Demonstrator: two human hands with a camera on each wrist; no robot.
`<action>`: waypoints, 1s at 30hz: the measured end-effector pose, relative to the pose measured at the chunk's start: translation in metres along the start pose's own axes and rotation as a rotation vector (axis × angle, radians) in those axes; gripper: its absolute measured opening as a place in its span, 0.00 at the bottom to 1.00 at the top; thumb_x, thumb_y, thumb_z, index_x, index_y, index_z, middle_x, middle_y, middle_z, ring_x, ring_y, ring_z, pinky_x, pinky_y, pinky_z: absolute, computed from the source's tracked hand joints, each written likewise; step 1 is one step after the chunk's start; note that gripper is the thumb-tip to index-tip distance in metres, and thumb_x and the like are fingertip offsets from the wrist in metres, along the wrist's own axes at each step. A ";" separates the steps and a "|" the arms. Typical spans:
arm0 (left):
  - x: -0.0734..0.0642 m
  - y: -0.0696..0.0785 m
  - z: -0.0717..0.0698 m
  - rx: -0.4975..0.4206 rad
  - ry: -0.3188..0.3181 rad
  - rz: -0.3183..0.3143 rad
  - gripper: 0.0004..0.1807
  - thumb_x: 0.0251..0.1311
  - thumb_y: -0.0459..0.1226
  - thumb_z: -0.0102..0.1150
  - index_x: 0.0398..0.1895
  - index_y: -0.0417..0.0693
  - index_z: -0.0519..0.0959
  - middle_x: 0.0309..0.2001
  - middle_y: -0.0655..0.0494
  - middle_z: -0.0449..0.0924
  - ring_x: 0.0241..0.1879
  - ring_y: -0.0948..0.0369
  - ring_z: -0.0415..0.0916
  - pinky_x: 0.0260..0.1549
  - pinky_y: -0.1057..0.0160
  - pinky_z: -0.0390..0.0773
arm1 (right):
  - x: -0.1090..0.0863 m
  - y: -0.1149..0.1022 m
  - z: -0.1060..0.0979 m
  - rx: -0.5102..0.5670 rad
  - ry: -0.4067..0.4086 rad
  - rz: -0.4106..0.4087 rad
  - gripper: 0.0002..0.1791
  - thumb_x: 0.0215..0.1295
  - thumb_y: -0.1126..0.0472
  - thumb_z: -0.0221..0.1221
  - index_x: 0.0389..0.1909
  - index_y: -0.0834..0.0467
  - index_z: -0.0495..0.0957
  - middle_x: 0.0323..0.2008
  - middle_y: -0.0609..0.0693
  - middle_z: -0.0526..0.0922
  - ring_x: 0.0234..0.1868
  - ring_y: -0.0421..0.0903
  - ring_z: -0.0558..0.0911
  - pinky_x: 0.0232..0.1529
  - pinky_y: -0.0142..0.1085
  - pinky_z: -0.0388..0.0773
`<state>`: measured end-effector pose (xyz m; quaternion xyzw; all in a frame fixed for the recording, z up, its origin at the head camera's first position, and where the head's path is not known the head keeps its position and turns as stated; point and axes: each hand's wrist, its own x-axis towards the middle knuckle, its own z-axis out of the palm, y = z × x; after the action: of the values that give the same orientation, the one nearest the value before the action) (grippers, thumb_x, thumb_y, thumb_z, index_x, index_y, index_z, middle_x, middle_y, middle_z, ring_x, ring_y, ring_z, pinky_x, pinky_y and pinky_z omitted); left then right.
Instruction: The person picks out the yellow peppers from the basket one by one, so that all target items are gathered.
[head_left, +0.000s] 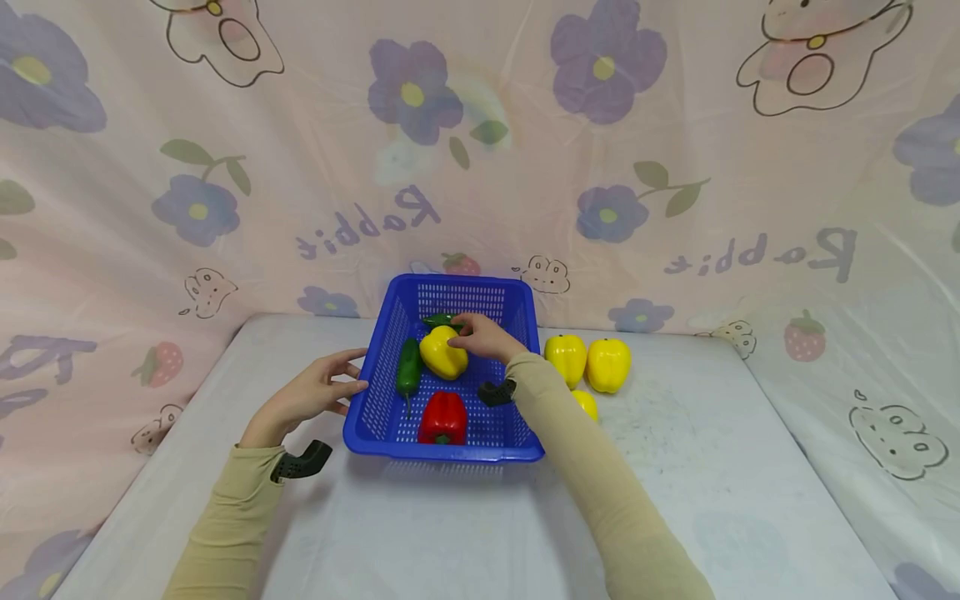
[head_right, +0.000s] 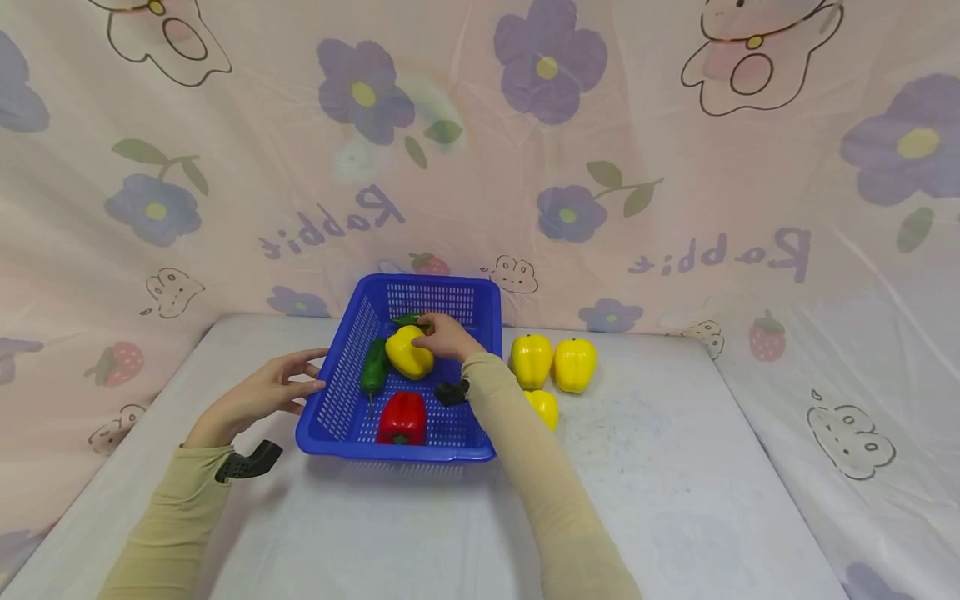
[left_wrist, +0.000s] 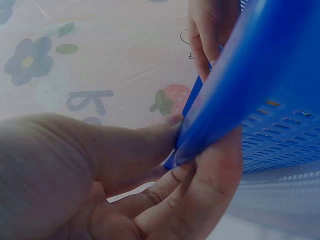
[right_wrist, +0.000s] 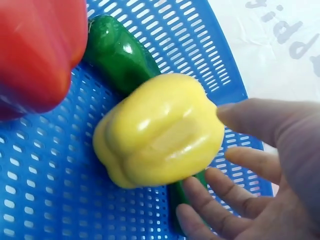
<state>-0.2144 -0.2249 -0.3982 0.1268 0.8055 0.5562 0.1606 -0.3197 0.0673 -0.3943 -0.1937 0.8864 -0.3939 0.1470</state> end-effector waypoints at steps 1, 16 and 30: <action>0.000 0.000 0.000 0.000 0.000 0.000 0.36 0.68 0.33 0.53 0.74 0.36 0.48 0.48 0.35 0.68 0.38 0.52 0.79 0.33 0.54 0.83 | 0.000 0.000 0.000 -0.004 -0.005 0.004 0.28 0.67 0.57 0.59 0.65 0.63 0.67 0.50 0.59 0.76 0.48 0.52 0.75 0.51 0.42 0.75; 0.000 0.001 0.001 0.000 0.004 -0.003 0.36 0.68 0.32 0.53 0.74 0.36 0.48 0.48 0.34 0.68 0.37 0.51 0.79 0.33 0.54 0.83 | -0.001 0.000 0.005 -0.035 -0.050 0.015 0.24 0.62 0.58 0.64 0.57 0.62 0.73 0.50 0.58 0.76 0.50 0.52 0.75 0.53 0.42 0.75; -0.001 0.001 0.001 0.004 0.010 -0.001 0.36 0.67 0.33 0.54 0.74 0.36 0.49 0.47 0.35 0.69 0.37 0.51 0.79 0.33 0.54 0.83 | -0.001 0.001 0.006 -0.026 -0.138 0.003 0.33 0.60 0.61 0.65 0.66 0.59 0.66 0.59 0.60 0.72 0.58 0.55 0.72 0.58 0.45 0.71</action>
<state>-0.2136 -0.2245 -0.3978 0.1239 0.8076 0.5549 0.1566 -0.3166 0.0644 -0.3990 -0.2210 0.8795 -0.3678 0.2057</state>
